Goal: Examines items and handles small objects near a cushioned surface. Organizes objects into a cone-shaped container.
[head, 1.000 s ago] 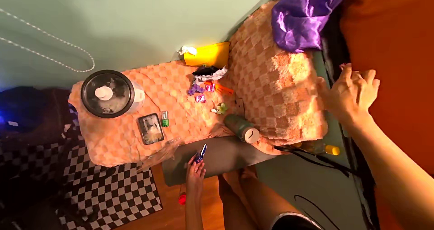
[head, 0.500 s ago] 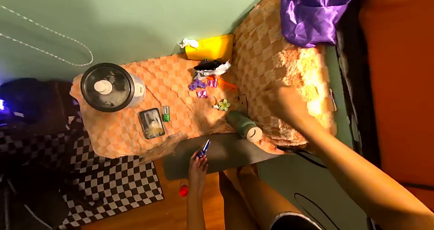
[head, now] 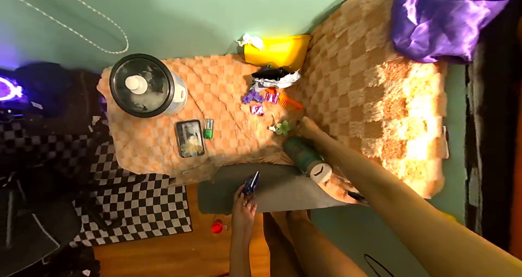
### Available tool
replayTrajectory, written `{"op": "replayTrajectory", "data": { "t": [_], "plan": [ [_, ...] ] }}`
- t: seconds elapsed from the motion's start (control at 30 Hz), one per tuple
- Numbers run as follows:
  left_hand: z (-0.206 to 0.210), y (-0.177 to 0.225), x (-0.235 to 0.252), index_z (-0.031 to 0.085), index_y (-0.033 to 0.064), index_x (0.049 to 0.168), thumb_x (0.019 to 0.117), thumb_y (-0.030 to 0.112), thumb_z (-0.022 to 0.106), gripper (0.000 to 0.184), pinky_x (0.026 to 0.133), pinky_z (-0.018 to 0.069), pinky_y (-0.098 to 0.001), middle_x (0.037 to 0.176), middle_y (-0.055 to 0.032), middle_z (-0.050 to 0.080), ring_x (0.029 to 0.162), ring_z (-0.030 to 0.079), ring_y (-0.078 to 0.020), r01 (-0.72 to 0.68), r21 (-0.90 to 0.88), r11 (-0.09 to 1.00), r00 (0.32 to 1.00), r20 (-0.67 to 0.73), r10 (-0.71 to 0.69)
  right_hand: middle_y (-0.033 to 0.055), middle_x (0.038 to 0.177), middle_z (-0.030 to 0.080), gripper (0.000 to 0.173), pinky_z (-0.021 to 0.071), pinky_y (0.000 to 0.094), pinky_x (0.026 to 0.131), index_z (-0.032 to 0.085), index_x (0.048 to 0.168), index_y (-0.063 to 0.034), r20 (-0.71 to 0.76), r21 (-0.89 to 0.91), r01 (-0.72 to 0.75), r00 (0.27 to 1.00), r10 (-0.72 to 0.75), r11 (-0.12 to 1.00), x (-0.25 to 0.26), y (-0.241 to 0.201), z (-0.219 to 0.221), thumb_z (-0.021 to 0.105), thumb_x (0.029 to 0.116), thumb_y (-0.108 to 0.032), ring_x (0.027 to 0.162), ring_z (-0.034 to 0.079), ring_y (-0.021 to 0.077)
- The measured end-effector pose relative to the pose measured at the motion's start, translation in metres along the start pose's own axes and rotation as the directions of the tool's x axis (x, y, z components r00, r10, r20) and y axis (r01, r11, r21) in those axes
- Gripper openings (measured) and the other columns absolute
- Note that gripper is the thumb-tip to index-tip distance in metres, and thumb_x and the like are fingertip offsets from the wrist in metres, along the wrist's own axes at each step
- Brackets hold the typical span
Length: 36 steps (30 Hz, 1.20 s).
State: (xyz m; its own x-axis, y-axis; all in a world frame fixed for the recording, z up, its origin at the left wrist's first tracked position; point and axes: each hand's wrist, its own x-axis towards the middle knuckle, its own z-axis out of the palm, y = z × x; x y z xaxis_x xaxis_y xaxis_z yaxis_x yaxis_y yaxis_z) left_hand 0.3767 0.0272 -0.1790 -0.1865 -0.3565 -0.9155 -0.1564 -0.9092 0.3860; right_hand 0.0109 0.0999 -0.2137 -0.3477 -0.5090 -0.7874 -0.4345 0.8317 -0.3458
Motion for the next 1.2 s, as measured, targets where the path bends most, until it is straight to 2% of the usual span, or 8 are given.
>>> {"op": "replayTrajectory", "data": {
  "t": [0.03,0.1,0.23,0.5,0.77,0.87,1.0,1.2],
  "plan": [
    [0.001,0.002,-0.002,0.049,0.0134,0.142,0.1119,0.023,0.031,0.037,0.082,0.0544,-0.0356,0.118,-0.0091,0.065,0.098,0.066,-0.0187,-0.031,0.008,1.0,0.999,0.015,0.03,0.0265,0.118,0.069,0.03,0.0542,0.0474,0.097,0.065,0.124,0.0071,-0.206,0.187,0.035,0.979,0.005,0.982,0.011,0.012,0.006,0.058,0.1036,-0.014,0.107,0.069,0.0347],
    [0.005,0.009,-0.008,0.051,0.0133,0.14,0.1115,0.024,0.032,0.036,0.075,0.0568,-0.0325,0.113,-0.0078,0.068,0.092,0.069,-0.0175,-0.113,0.028,0.993,0.993,0.041,0.112,0.018,0.099,0.074,0.02,0.0596,0.0515,0.083,0.071,0.113,0.0012,-0.43,0.415,0.221,0.903,-0.024,0.883,-0.007,0.008,-0.006,0.068,0.0988,-0.011,0.085,0.073,0.0292],
    [0.031,0.044,-0.047,0.041,0.0082,0.15,0.1076,0.015,0.038,0.043,0.074,0.0571,-0.0284,0.125,-0.009,0.063,0.092,0.068,-0.0142,-0.372,0.071,0.925,0.925,0.108,0.364,0.0106,0.099,0.076,0.022,0.0652,0.0373,0.084,0.068,0.119,0.0021,-0.533,0.642,0.538,0.825,-0.187,0.546,-0.123,-0.049,-0.038,0.065,0.0973,0.0,0.087,0.076,0.0201],
    [0.106,0.121,-0.164,0.023,0.0002,0.156,0.096,0.005,0.064,0.073,0.097,0.0587,-0.0362,0.14,-0.0147,0.054,0.112,0.068,-0.0205,-0.755,-0.174,0.632,0.558,0.336,0.759,0.0109,0.102,0.077,0.026,0.0652,0.032,0.086,0.068,0.121,0.0042,-0.651,0.637,0.736,0.673,-0.351,0.23,-0.249,-0.109,-0.038,0.066,0.095,0.003,0.09,0.077,0.0198],
    [0.128,0.123,-0.206,0.025,0.0096,0.159,0.0895,-0.001,0.072,0.085,0.091,0.0623,-0.0386,0.142,-0.0172,0.052,0.105,0.072,-0.0241,-0.744,-0.243,0.622,0.502,0.412,0.761,0.0065,0.102,0.078,0.034,0.0642,0.0272,0.084,0.069,0.12,-0.0009,-0.689,0.559,0.809,0.574,-0.442,0.179,-0.288,-0.118,-0.029,0.079,0.0874,-0.003,0.089,0.076,0.0157],
    [0.126,0.115,-0.212,0.024,0.0091,0.159,0.0899,0.001,0.074,0.086,0.091,0.0627,-0.0388,0.14,-0.0168,0.054,0.103,0.072,-0.0241,-0.757,-0.242,0.607,0.487,0.411,0.771,0.0021,0.098,0.076,0.035,0.0646,0.0247,0.078,0.069,0.111,-0.0026,-0.783,0.404,0.883,0.469,-0.41,0.238,-0.294,-0.119,-0.02,0.086,0.0808,-0.009,0.082,0.074,0.0106],
    [0.124,0.108,-0.222,0.024,0.0098,0.158,0.0914,0.0,0.071,0.083,0.091,0.0625,-0.0381,0.138,-0.016,0.055,0.105,0.072,-0.0239,-0.768,-0.239,0.595,0.491,0.378,0.785,0.0037,0.098,0.071,0.027,0.064,0.0244,0.078,0.07,0.107,0.0015,-0.843,0.081,0.918,0.271,-0.464,0.388,-0.297,-0.119,-0.012,0.08,0.0907,-0.018,0.085,0.071,0.0076],
    [0.115,0.108,-0.244,0.028,0.0034,0.155,0.0911,-0.001,0.071,0.077,0.088,0.0638,-0.0367,0.134,-0.0179,0.057,0.105,0.072,-0.024,-0.839,-0.178,0.515,0.474,0.228,0.851,0.0085,0.101,0.07,0.029,0.0583,0.0185,0.081,0.071,0.114,0.002,-0.74,-0.1,0.892,0.229,-0.632,0.441,-0.309,-0.128,-0.014,0.067,0.1011,-0.024,0.09,0.068,0.0051]
  ]
}}
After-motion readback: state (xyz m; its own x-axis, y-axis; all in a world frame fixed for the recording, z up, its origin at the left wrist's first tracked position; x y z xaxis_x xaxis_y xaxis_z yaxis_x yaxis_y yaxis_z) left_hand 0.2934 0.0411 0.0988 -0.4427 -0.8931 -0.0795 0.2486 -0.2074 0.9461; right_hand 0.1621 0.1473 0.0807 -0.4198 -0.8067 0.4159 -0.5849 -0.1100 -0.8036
